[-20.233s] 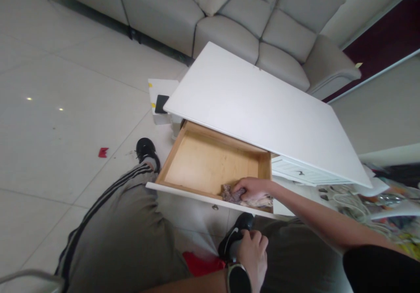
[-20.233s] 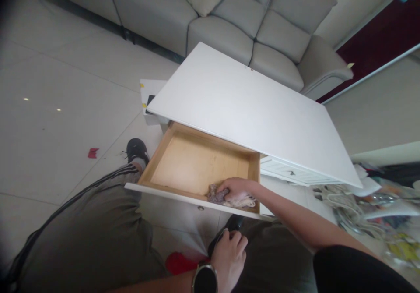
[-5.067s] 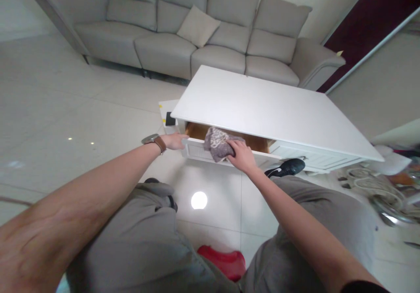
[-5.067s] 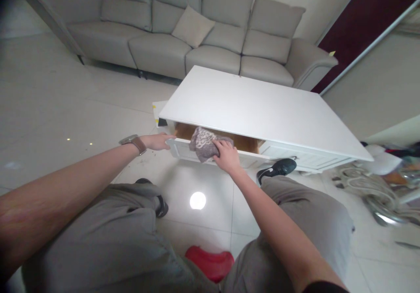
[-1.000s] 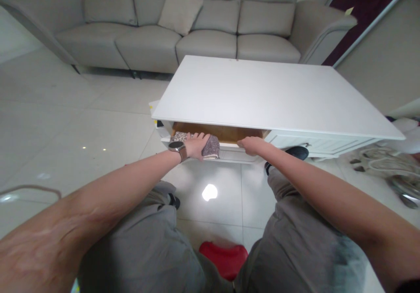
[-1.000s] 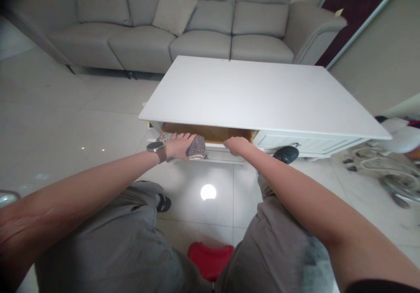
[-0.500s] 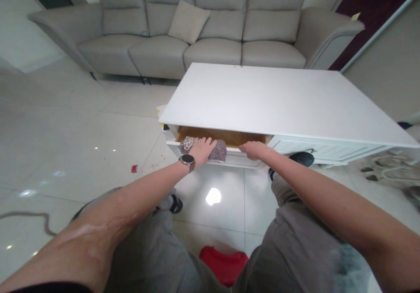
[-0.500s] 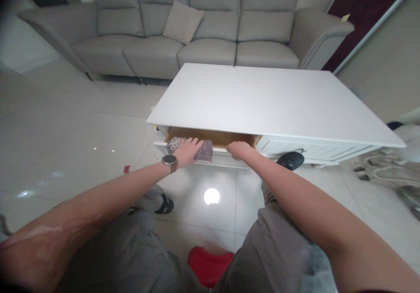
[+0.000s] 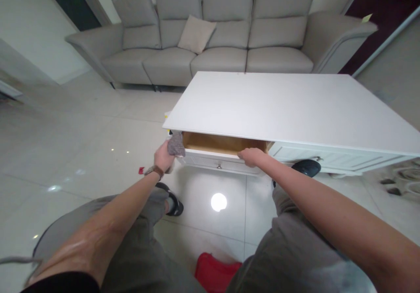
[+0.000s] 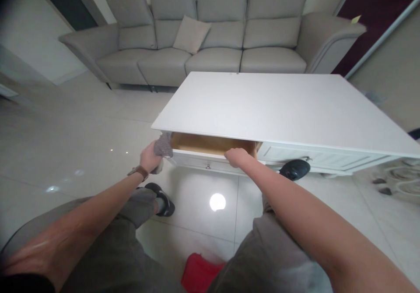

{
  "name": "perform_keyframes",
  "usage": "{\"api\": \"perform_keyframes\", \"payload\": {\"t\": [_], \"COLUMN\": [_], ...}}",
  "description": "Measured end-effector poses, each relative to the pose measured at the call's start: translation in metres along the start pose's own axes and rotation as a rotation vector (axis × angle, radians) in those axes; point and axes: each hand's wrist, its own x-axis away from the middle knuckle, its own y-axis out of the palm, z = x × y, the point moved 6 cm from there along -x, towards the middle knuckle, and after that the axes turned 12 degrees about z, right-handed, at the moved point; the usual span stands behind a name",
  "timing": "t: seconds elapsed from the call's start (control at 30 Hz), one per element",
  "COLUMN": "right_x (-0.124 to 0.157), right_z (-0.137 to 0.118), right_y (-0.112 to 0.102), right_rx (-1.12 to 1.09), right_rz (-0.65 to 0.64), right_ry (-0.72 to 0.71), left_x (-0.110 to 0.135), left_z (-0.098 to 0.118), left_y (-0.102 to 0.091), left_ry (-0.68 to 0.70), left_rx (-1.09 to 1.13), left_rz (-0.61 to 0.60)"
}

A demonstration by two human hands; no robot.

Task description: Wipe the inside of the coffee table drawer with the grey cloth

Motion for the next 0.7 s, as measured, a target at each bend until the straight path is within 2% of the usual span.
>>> {"api": "perform_keyframes", "payload": {"t": [0.1,0.2,0.27,0.37,0.47,0.6,0.7], "right_x": [-0.001,-0.001,0.0,0.002,0.002,0.002,0.004], "right_z": [-0.001,-0.002,-0.002,-0.002,-0.001,-0.001,-0.001], "right_y": [0.0,-0.001,-0.002,-0.003,-0.003,-0.001,-0.001], "right_rx": [-0.005,-0.008,-0.006,0.003,0.007,0.017,0.021], "right_rz": [-0.001,-0.001,-0.001,-0.002,0.002,0.01,0.02], "right_ry": [0.003,0.006,0.005,0.003,0.003,0.007,0.014], "left_x": [0.013,0.024,0.03,0.044,0.063,0.097,0.126], "left_z": [-0.016,-0.029,-0.04,-0.059,-0.068,-0.059,-0.031], "left_y": [0.01,0.028,0.043,0.069,0.096,0.135,0.17], "left_ry": [-0.319,-0.472,-0.571,-0.821,-1.035,-1.232,-1.349], "left_rx": [0.124,0.259,0.359,0.533,0.612,0.713,0.857], "left_rz": [0.123,0.186,0.206,0.226,0.213,0.125,-0.018]}}
